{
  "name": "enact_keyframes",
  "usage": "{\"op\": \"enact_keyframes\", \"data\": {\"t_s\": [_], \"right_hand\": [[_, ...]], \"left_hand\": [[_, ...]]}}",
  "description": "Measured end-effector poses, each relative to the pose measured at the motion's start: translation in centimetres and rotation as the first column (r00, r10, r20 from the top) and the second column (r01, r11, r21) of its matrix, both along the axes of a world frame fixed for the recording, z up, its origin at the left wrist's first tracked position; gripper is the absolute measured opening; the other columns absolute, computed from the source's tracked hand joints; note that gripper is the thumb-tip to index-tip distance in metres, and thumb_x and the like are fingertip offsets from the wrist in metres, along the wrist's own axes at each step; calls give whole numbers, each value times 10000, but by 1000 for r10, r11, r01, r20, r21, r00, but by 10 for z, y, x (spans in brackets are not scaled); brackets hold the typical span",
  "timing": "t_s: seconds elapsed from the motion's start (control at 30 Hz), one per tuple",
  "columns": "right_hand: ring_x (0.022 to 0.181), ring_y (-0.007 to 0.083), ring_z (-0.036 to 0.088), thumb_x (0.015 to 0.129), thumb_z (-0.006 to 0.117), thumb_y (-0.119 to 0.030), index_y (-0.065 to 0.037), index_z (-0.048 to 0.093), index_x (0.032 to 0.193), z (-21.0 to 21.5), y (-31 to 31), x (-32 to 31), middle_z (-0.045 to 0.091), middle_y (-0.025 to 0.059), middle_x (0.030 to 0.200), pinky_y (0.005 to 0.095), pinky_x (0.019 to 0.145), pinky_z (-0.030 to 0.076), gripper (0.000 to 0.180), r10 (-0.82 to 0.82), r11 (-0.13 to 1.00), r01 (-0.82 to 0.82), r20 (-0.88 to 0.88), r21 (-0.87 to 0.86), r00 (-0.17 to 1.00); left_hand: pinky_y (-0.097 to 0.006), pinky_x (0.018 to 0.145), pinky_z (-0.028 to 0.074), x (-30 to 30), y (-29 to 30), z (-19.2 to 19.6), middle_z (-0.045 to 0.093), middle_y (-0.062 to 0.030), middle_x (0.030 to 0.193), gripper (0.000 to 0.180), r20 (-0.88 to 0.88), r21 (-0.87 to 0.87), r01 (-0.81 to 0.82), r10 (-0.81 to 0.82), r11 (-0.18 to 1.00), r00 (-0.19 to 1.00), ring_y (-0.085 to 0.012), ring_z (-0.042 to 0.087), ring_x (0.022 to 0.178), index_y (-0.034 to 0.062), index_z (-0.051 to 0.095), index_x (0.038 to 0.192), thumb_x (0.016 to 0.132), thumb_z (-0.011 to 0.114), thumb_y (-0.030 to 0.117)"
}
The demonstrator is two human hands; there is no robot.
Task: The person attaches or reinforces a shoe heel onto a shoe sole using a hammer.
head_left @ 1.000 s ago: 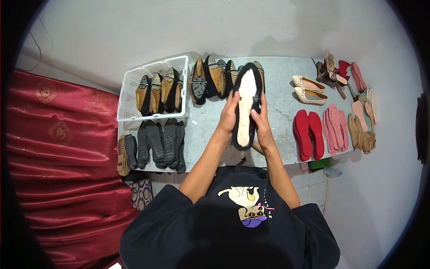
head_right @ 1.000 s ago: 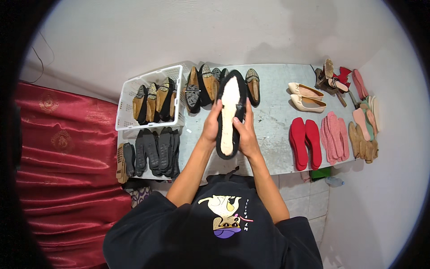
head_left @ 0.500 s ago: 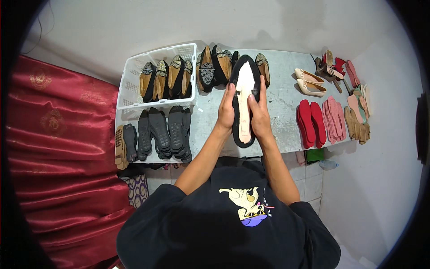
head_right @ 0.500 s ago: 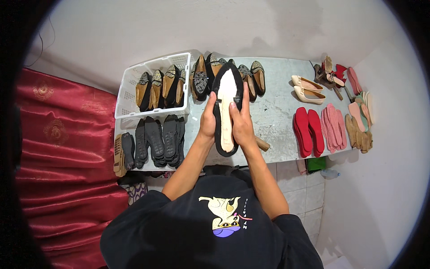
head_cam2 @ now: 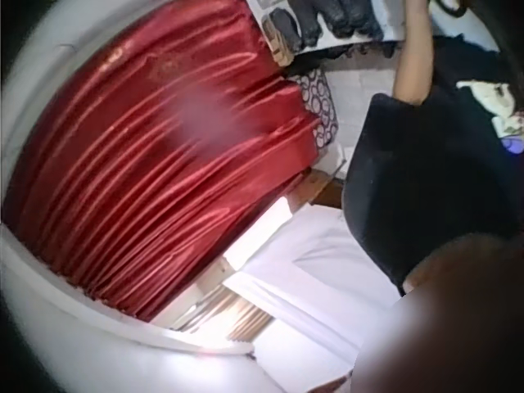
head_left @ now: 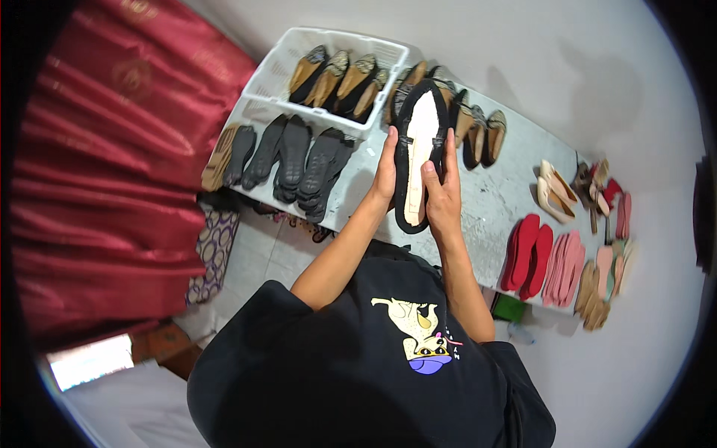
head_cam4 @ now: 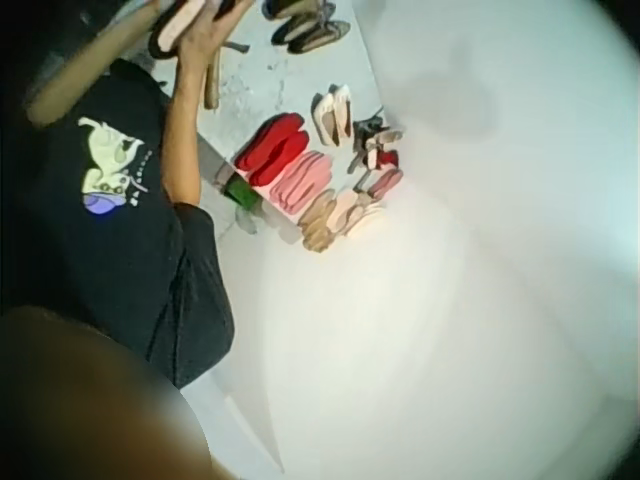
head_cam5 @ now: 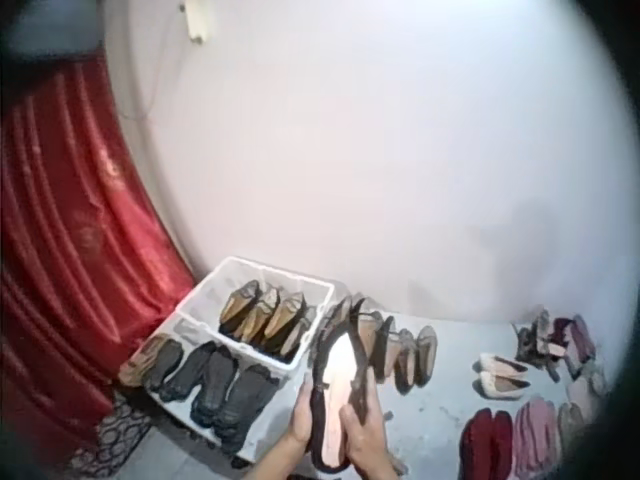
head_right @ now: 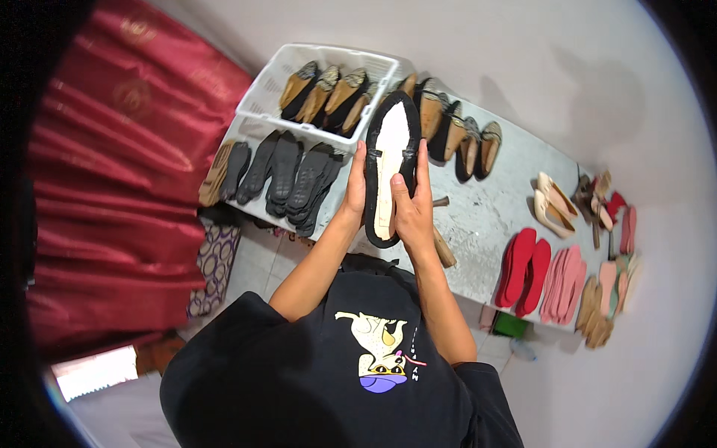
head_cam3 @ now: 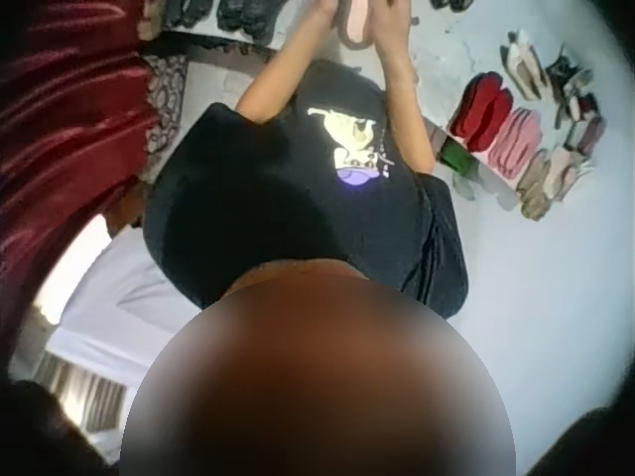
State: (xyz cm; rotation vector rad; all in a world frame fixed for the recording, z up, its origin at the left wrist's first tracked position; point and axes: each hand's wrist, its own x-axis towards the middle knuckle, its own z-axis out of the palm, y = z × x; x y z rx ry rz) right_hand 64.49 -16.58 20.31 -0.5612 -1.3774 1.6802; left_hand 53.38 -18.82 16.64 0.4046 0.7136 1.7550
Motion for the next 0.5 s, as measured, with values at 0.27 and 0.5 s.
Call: {"op": "enact_keyframes", "data": {"t_s": [0.27, 0.5], "right_hand": [[1391, 282, 397, 982, 517, -87, 5, 198, 1556, -26, -38, -61, 379, 236, 1521, 347, 1133, 306, 663, 307, 921, -332, 145, 203, 941], [1304, 408, 443, 838, 680, -107, 35, 304, 1499, -26, -86, -108, 454, 267, 1433, 441, 1110, 336, 774, 409, 791, -519, 350, 324, 843]], "left_hand": [[-340, 958, 500, -35, -89, -2, 657, -117, 1211, 735, 85, -123, -463, 474, 878, 876, -217, 649, 1053, 20, 564, 1328, 982, 356, 635], [-374, 919, 517, -74, -163, -9, 645, -150, 1232, 717, 104, -114, -627, 637, 770, 764, -255, 645, 1064, 21, 537, 1357, 963, 349, 590]]}}
